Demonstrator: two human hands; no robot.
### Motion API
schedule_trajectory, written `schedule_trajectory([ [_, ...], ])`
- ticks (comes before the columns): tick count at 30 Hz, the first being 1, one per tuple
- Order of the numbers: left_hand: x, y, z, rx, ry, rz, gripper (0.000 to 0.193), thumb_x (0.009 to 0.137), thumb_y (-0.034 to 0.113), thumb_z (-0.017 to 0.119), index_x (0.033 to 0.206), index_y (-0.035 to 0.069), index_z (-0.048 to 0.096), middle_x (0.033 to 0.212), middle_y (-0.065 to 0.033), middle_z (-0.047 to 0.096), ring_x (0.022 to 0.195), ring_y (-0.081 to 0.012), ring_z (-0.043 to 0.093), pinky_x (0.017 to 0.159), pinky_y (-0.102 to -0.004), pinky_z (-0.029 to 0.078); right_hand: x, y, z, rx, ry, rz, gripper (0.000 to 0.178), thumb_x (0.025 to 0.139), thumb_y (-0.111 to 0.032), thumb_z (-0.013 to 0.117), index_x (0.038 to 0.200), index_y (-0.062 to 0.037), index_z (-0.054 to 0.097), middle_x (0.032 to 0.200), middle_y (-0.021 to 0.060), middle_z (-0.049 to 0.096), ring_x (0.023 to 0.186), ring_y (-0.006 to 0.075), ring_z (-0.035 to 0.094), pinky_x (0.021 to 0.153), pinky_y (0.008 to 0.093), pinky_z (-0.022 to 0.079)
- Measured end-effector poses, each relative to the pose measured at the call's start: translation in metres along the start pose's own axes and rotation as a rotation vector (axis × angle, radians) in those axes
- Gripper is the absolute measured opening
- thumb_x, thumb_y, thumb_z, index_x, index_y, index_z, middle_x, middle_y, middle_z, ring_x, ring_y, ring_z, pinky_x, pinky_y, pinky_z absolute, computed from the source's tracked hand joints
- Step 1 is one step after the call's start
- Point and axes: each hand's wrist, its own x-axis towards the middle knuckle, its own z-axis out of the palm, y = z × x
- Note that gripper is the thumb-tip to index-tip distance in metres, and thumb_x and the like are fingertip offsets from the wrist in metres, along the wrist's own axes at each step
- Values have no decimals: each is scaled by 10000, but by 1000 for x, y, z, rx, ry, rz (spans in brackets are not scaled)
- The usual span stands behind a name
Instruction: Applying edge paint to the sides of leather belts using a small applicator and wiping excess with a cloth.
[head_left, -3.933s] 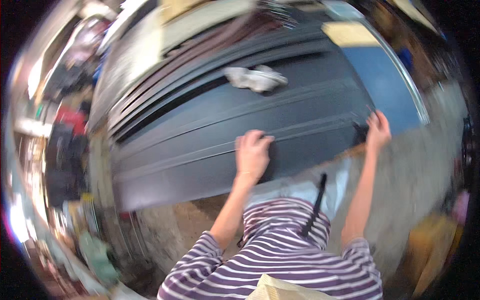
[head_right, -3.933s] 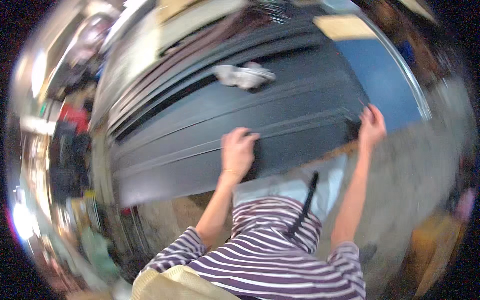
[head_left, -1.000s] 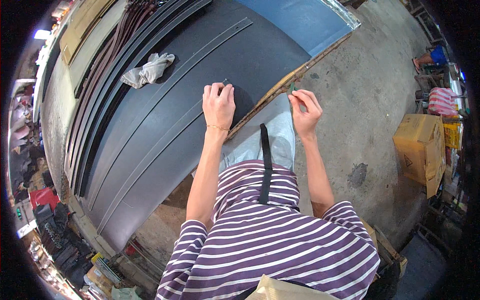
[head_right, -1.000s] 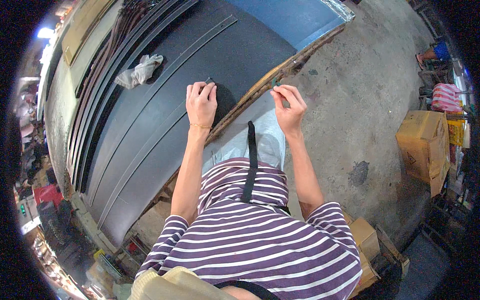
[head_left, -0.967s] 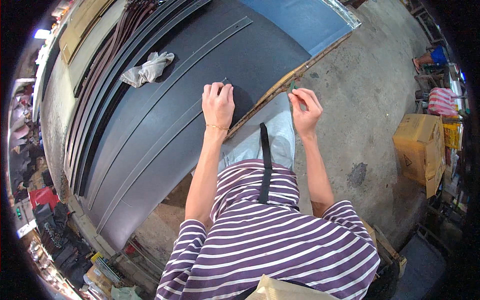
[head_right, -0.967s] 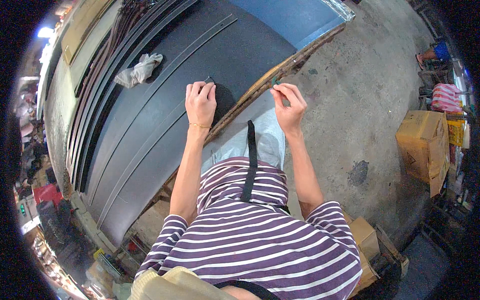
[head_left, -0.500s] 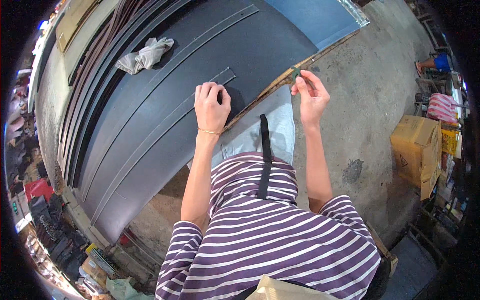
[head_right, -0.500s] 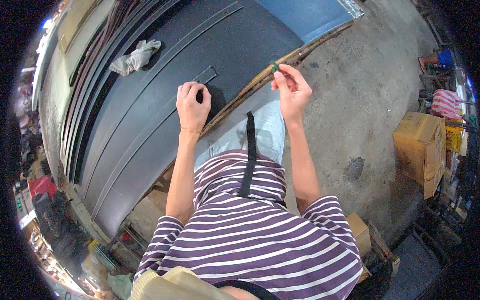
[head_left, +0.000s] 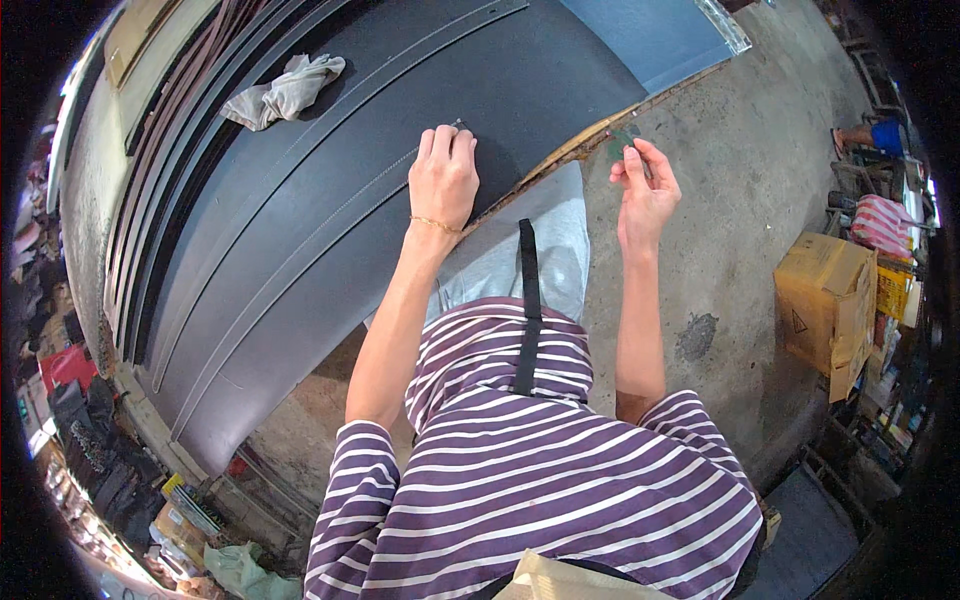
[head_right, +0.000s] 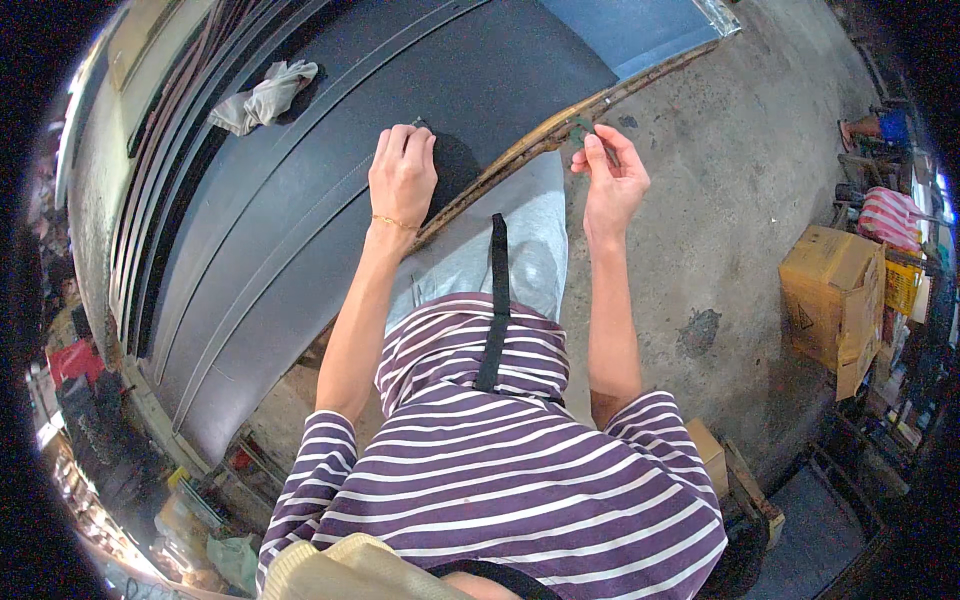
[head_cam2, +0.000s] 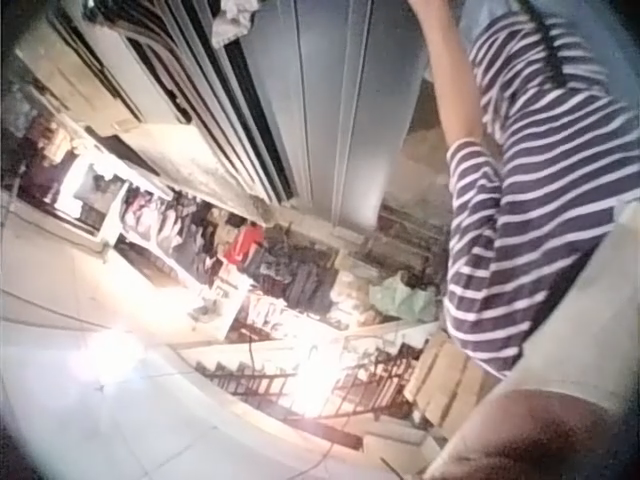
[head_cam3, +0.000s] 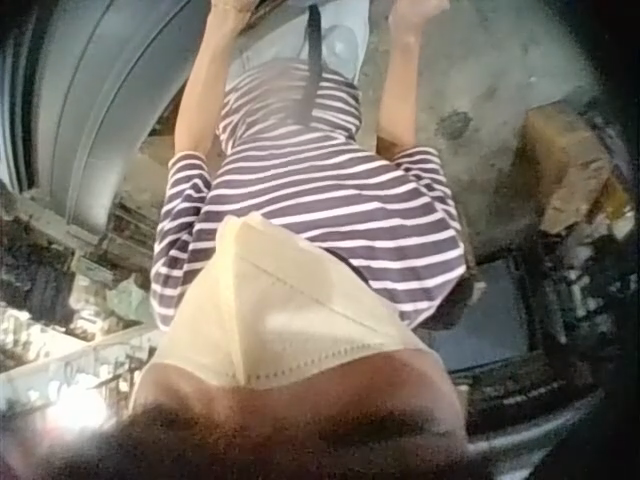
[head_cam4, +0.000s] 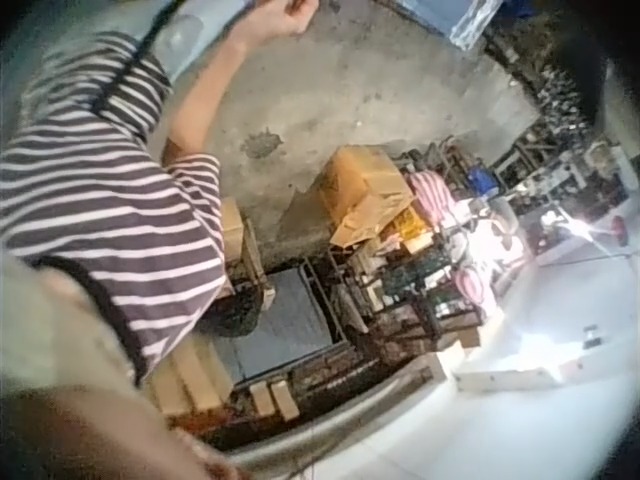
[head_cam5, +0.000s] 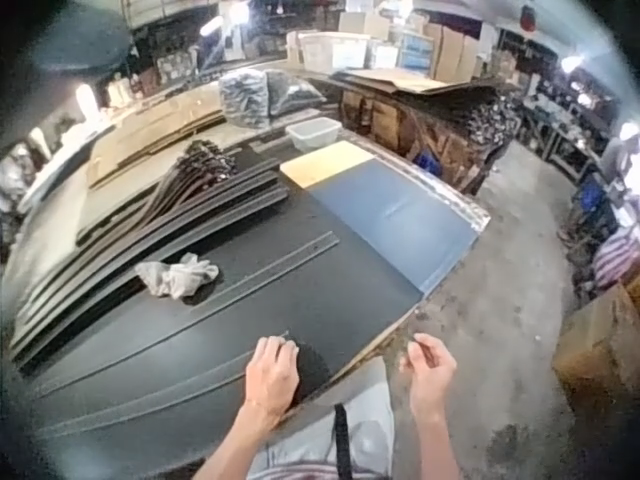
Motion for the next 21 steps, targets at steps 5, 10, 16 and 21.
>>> schedule_trajectory([
  [5, -2, -3, -8, -20, -68, -23, 61, 883, 20, 634, 940, -1, 628, 929, -136, 609, 912, -321, 596, 782, -418, 515, -1, -6, 14, 64, -58, 5, 178, 931, -11, 669, 1102, 36, 654, 883, 65, 677, 685, 120, 634, 605, 260, 533],
  [10, -39, -12, -36, 10, -113, -86, 82, 876, 20, 632, 948, -7, 604, 955, -143, 582, 919, -330, 569, 803, -416, 494, -11, -17, 30, 98, -161, 72, 171, 930, -14, 671, 1090, 47, 660, 905, 83, 687, 664, 124, 622, 595, 259, 516],
  [16, -49, -11, -56, 0, -69, -147, 85, 850, -4, 657, 922, -1, 613, 936, -135, 598, 892, -323, 583, 782, -411, 494, -20, -6, 63, 69, -250, 194, 176, 921, -27, 689, 1085, 36, 674, 906, 80, 684, 678, 126, 637, 609, 263, 528],
  [21, -54, -8, -50, -10, 23, -208, 111, 799, -12, 689, 891, 8, 629, 931, -123, 617, 861, -308, 610, 753, -395, 505, -19, -1, 86, 46, -346, 221, 165, 917, -29, 695, 1071, 28, 684, 894, 71, 688, 684, 119, 645, 607, 254, 536],
])
